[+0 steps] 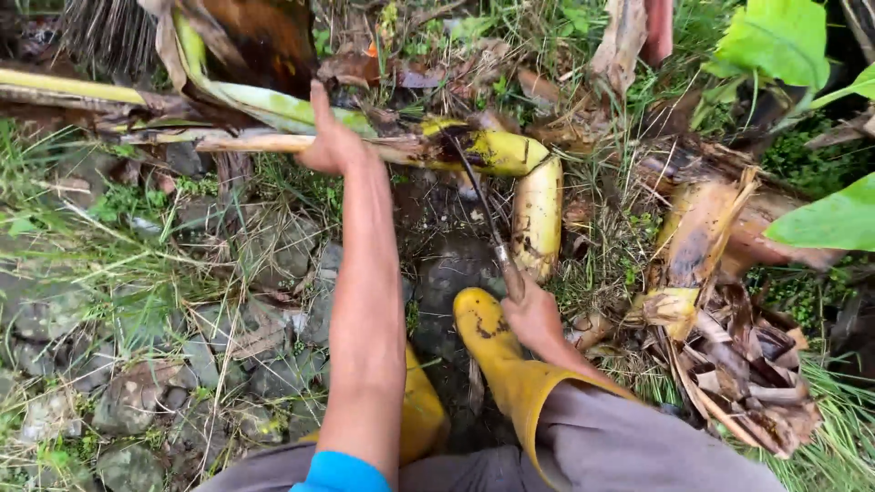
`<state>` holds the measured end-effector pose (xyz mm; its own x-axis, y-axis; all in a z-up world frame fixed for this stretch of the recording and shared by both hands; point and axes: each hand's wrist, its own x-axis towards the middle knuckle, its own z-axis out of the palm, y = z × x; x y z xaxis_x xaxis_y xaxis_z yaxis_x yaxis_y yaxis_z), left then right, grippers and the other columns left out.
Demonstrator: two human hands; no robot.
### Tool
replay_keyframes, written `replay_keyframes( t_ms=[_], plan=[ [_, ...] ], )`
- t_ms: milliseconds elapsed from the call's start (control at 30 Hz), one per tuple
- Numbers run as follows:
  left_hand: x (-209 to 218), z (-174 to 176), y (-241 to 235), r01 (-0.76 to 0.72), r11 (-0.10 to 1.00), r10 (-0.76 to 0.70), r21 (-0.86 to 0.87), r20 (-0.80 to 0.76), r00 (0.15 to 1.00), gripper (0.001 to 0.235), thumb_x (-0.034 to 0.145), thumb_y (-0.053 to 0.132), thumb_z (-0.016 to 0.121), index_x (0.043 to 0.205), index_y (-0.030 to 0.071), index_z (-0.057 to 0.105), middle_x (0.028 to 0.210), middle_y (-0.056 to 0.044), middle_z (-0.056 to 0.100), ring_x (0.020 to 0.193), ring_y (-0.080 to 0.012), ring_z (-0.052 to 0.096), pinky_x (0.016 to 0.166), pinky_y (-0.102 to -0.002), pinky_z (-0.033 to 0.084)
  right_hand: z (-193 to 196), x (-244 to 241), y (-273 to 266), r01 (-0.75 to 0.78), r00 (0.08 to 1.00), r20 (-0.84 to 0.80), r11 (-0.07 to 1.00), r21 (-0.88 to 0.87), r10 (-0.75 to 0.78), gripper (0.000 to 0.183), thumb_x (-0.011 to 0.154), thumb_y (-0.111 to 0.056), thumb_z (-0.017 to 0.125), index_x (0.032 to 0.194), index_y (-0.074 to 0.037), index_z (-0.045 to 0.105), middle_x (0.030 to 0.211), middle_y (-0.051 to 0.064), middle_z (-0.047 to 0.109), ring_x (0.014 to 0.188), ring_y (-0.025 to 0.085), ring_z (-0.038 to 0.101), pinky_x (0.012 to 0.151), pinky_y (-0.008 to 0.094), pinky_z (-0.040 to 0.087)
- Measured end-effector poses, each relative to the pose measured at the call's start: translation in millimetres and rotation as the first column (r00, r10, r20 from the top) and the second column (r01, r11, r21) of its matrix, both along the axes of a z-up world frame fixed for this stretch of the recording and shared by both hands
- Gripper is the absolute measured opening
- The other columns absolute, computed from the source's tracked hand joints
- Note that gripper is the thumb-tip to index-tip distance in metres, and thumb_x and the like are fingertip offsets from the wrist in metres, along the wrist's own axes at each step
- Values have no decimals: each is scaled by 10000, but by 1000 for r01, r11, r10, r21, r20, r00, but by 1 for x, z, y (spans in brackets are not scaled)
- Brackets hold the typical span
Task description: Using a sickle to chop a fallen banana trunk into smaller pieces in a field.
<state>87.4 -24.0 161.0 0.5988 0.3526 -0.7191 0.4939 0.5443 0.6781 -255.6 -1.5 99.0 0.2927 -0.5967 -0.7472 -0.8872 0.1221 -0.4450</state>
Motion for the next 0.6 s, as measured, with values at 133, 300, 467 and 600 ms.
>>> replay_keyframes(
  t_ms=[133, 300, 467, 600],
  plan=[
    [8, -42, 11, 141, 990, -138, -31, 63, 988, 347, 764, 103, 821, 1061, 52, 650, 967, -77, 662, 758, -191, 599, 645, -328, 546, 7, -2, 2, 5, 1000, 23, 999, 50, -6, 703, 944, -103, 563, 1602, -148, 319, 776, 84, 619, 461, 138, 524, 360, 304, 492],
    [11, -85, 25, 211, 975, -195, -74, 178, 964, 310, 687, 80, 821, 975, 68, 705, 1012, -86, 727, 928, -281, 699, 764, -468, 609, 40, 2, -15, 41, 998, -55, 989, 143, -34, 581, 968, -95, 581, 1526, -193, 453, 815, 94, 607, 459, 130, 454, 354, 279, 406],
    [9, -100, 18, 254, 954, -207, -161, 260, 943, 276, 638, 99, 847, 890, 69, 739, 1026, -85, 745, 988, -297, 714, 859, -505, 632, 102, 1, -47, -55, 991, -112, 985, 163, 74, 315, 957, -124, 591, 1270, -155, 603, 792, 42, 514, 563, 125, 434, 526, 290, 452],
    [16, -132, 19, 350, 931, -308, -100, 295, 904, 378, 628, 231, 850, 969, 88, 778, 1189, -92, 736, 1221, -313, 644, 1049, -547, 537, 97, -23, -59, -113, 986, -105, 985, 128, 127, 208, 942, -113, 585, 1149, -118, 608, 779, 37, 491, 582, 134, 457, 515, 278, 461]
  ],
)
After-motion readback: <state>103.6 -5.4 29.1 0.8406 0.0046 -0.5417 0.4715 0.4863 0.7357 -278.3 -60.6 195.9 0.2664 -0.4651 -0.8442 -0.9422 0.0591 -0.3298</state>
